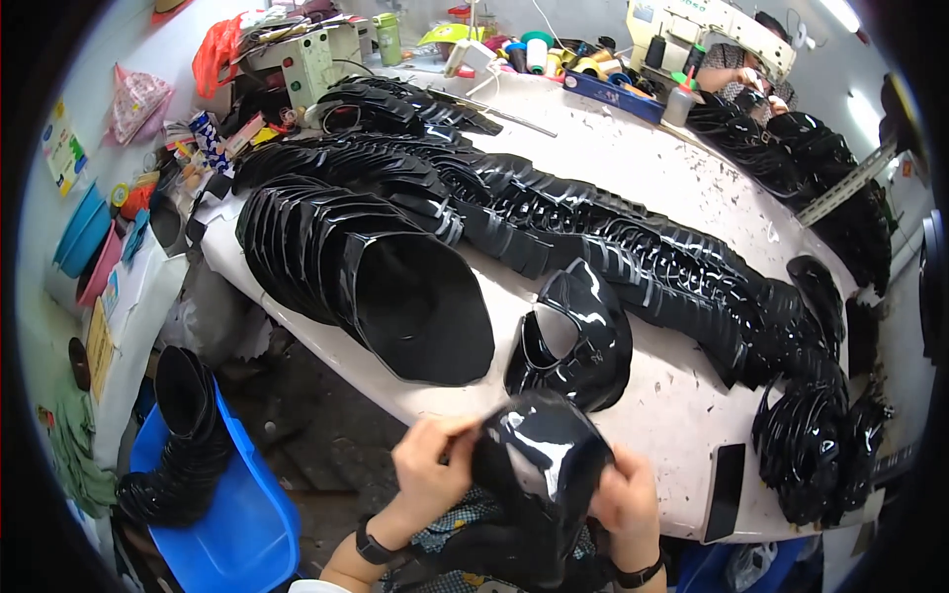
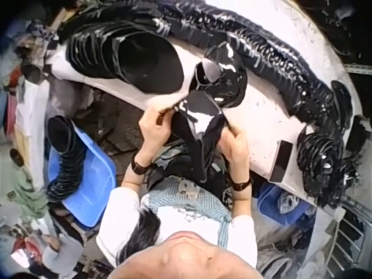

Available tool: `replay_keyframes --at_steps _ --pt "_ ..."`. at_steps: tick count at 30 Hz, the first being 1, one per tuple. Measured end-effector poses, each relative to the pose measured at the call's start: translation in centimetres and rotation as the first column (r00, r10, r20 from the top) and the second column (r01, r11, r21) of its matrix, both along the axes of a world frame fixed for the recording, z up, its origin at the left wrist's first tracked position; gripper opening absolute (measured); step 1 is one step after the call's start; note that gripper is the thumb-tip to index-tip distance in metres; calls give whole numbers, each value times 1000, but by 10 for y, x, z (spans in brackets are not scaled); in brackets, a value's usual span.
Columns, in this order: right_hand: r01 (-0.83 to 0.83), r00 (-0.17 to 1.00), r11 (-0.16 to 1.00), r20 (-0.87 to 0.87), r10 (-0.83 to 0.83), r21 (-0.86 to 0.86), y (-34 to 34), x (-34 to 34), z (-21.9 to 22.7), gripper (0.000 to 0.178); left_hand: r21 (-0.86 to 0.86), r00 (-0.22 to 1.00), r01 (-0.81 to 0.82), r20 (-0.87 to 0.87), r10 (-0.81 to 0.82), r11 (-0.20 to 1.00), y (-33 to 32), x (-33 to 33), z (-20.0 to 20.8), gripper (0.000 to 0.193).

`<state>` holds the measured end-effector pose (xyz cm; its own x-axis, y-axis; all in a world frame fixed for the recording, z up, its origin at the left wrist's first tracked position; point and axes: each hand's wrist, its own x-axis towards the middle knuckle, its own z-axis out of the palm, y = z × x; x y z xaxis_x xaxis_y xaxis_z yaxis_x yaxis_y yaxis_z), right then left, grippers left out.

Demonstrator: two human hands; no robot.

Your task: The recorder is assembling and organizing black patent leather shoe components at a workstation.

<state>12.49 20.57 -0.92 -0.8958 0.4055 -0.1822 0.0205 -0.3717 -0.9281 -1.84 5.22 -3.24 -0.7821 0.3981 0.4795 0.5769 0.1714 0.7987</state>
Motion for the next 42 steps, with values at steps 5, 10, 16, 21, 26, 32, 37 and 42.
replay_keyframes --at_steps 5,10,16,21,26,32,37,42 --pt "356 919 836 -321 -230 418 -19 -72 5 53 31 954 -300 12 300 953 -3 -40 11 20" --pt "327 935 317 -258 -242 890 -30 -149 11 19 97 881 -415 -203 426 904 3 -67 25 18" --pt "317 948 678 -251 -198 663 -36 -234 -21 13 105 759 -524 -393 520 845 -6 -98 7 18" --pt "350 883 887 -422 -205 300 -28 -262 -16 8 140 610 -575 -583 537 806 -17 -120 3 16" --pt "308 939 156 -274 -206 939 -27 -252 -21 48 76 628 -586 -587 511 806 -12 -140 -25 28" --pt "269 963 308 -261 -67 912 -19 -268 -18 70 117 798 -419 -425 427 900 -16 -139 -20 35" --pt "304 949 202 -278 -149 931 -21 -279 -19 48 127 914 -102 -379 143 987 -80 -175 -6 36" --pt "208 974 337 -162 -160 918 -21 -279 -10 43 541 764 -572 625 160 617 -146 -278 -28 54"
